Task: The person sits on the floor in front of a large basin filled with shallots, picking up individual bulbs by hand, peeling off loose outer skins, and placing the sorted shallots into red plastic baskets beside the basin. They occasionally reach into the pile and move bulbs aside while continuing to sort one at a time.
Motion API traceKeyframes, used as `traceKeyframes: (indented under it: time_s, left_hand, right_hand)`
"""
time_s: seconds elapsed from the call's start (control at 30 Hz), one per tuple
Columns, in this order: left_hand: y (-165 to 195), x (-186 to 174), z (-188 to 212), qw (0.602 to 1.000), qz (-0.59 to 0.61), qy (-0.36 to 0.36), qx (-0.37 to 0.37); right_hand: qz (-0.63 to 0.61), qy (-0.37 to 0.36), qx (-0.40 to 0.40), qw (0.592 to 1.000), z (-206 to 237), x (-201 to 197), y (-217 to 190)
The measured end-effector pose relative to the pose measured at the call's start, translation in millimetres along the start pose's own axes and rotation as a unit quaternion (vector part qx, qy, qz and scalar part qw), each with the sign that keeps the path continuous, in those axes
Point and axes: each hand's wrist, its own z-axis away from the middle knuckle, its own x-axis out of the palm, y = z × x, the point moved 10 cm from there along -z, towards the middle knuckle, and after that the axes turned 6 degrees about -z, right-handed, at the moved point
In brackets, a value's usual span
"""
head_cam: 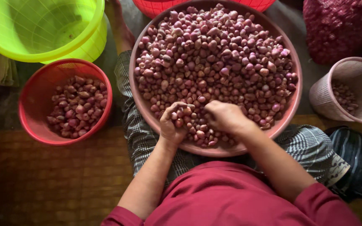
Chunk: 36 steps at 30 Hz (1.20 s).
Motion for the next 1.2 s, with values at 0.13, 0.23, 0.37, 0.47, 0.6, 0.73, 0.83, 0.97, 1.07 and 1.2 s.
traceKeyframes:
  time_s: [0.13,0.23,0.37,0.47,0.6,0.73,0.83,0.97,1.07,1.2]
  left_hand:
    - [0.8,5.2,-1.3,0.998,0.035,-0.054,0.014]
    - [-0.4,1.9,-2.9,0.998,0.038,-0.036,0.018]
    - [-1.9,-0.7,-3.5,0.999,0.036,-0.004,0.012]
    - [2.9,-1.8,-3.3,0.999,0.032,0.001,0.04]
    - [-2.3,-9.1,-4.3,0.999,0.029,0.002,0.039]
    - [-7.8,-15.9,-7.2,1.0,0.012,0.001,0.029]
    - [-4.6,-9.7,-7.9,0.998,0.021,-0.033,0.041]
    - [-6.0,-3.3,-4.3,0.998,-0.026,-0.046,0.02]
    - [-4.5,-2.8,-2.1,0.999,-0.019,-0.034,0.024]
    - [-6.6,-4.4,-1.7,1.0,-0.011,-0.019,0.006]
  right_hand:
    - [-0.322,0.047,0.138,0.935,16.9,-36.6,68.4]
    - [-0.473,0.047,0.179,0.862,40.3,-50.9,96.6]
    - [-0.333,0.017,0.204,0.92,68.6,-54.2,102.0]
    - [-0.231,-0.059,0.211,0.948,77.9,-30.2,86.7]
    - [-0.018,-0.072,0.099,0.992,69.9,-13.0,44.8]
    - [-0.127,-0.016,0.003,0.992,58.6,-9.3,3.5]
    - [-0.061,0.028,-0.077,0.995,51.5,1.2,-33.0]
    - [0.012,0.069,-0.111,0.991,42.5,8.8,-49.5]
    - [-0.22,0.056,-0.02,0.974,29.2,-5.8,-8.1]
    - [-0.514,0.08,0.269,0.81,50.5,-34.8,100.8]
